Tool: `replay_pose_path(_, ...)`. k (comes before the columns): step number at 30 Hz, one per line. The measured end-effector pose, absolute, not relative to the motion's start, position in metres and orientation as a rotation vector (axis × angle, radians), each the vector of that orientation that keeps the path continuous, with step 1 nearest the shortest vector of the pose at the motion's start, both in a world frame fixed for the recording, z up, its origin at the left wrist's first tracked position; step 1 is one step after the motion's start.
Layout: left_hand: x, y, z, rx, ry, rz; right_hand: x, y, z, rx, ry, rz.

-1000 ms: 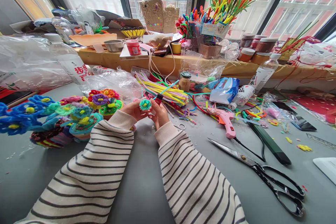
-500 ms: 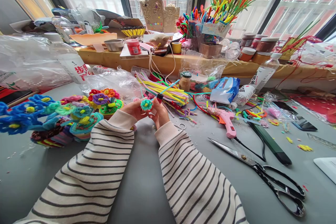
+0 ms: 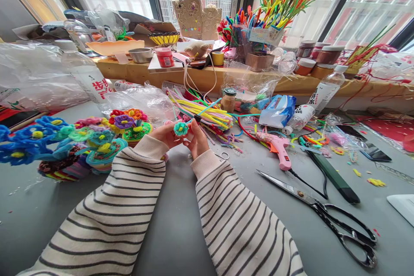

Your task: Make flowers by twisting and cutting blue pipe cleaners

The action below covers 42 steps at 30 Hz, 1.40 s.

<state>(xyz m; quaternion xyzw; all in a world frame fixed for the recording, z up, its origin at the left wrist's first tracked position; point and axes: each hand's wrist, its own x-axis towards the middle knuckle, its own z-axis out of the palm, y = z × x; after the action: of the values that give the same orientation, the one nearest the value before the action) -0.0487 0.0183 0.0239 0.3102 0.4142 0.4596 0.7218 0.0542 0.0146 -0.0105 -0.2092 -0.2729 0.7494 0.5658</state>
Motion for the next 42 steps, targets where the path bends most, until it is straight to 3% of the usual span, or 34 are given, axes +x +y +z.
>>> replay_pose_path(42, -0.0499, 0.0232, 0.0174, 0.695, 0.901, 1.002, 0.0533, 0.0139, -0.0115, -0.515, -0.678, 1.747)
